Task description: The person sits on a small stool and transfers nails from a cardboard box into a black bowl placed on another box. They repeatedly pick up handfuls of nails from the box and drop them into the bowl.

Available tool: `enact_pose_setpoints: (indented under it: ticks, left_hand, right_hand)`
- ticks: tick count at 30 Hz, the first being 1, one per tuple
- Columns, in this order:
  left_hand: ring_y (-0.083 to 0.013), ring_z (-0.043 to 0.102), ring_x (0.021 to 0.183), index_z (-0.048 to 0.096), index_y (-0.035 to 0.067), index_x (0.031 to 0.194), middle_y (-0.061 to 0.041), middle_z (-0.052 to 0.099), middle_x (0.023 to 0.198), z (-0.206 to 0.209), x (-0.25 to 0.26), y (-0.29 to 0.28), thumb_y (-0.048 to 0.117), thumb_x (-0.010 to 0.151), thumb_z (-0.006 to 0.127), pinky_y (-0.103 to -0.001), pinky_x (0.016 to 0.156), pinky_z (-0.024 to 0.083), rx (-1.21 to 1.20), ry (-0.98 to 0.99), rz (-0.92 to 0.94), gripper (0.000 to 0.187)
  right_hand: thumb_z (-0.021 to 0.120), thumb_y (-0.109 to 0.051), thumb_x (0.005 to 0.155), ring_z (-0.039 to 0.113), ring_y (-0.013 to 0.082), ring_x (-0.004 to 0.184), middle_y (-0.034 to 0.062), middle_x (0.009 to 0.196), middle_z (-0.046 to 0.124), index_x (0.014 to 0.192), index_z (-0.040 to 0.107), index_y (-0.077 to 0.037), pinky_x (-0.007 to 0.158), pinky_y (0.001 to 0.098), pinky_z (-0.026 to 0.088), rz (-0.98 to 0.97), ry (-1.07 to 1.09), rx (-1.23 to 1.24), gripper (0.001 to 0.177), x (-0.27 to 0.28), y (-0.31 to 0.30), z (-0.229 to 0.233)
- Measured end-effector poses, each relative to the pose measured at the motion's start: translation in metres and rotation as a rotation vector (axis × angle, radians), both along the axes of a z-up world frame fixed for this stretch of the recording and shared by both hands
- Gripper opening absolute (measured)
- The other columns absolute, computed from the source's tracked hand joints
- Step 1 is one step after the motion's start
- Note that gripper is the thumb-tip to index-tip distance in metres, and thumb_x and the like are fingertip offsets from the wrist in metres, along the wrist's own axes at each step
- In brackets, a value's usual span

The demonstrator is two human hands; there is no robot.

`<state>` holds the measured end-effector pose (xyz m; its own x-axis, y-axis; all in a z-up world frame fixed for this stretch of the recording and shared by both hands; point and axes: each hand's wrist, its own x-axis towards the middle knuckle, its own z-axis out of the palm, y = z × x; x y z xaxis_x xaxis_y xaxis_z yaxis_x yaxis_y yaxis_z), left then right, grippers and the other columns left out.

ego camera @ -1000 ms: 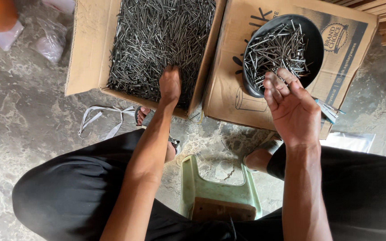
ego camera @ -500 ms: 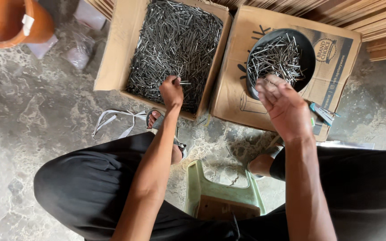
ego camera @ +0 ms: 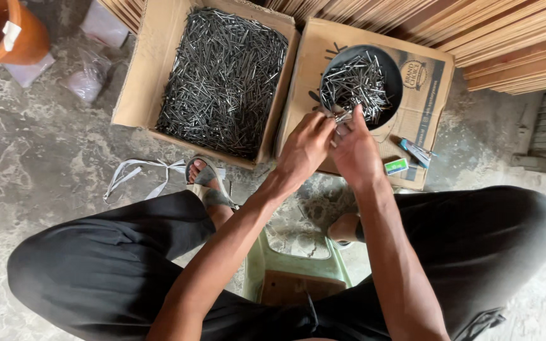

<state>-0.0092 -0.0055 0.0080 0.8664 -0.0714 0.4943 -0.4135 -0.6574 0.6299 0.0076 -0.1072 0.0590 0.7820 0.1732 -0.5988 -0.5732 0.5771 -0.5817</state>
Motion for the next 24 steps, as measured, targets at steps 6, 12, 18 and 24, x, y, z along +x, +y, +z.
enact_pose_setpoints:
  ticks: [6,12,18,24]
  left_hand:
    - [-0.0279,0.06,0.092,0.055,0.006,0.108,-0.014,0.054,0.098,0.024,0.006,0.002,0.018,0.086,0.058,-0.037,0.081,0.05,0.129,0.05,-0.165,0.026]
    - [-0.028,0.061,0.079,0.057,0.005,0.106,-0.014,0.055,0.088,-0.002,0.029,0.05,0.016,0.09,0.053,-0.032,0.067,0.054,-0.141,0.22,0.085,0.02]
    - [-0.0353,0.062,0.089,0.056,-0.001,0.104,-0.02,0.055,0.096,-0.104,0.015,0.108,0.003,0.086,0.053,-0.036,0.073,0.055,-0.197,0.529,0.304,0.019]
    - [-0.0378,0.054,0.103,0.049,0.001,0.113,-0.018,0.048,0.11,-0.149,-0.013,0.125,0.007,0.09,0.046,-0.046,0.079,0.053,-0.113,0.836,0.291,0.024]
  right_hand:
    - [0.032,-0.022,0.099,0.061,0.0236,0.096,0.015,0.104,0.064,0.112,0.051,-0.002,0.089,0.0337,0.046,-0.014,-0.117,-0.069,0.031,0.001,-0.039,-0.046]
    - [0.04,-0.037,0.094,0.043,0.0276,0.125,0.0209,0.135,0.039,0.134,0.024,0.005,0.105,0.0346,0.041,-0.11,-0.183,0.03,0.06,0.01,-0.049,0.003]
    - [0.054,-0.037,0.09,0.031,0.034,0.132,0.0273,0.14,0.019,0.139,0.007,0.005,0.108,0.0375,0.039,-0.206,-0.185,-0.008,0.08,0.007,-0.055,0.017]
    - [0.051,-0.033,0.093,0.038,0.0294,0.131,0.0229,0.139,0.031,0.139,0.017,0.002,0.108,0.0354,0.039,-0.161,-0.257,-0.062,0.067,0.007,-0.056,0.017]
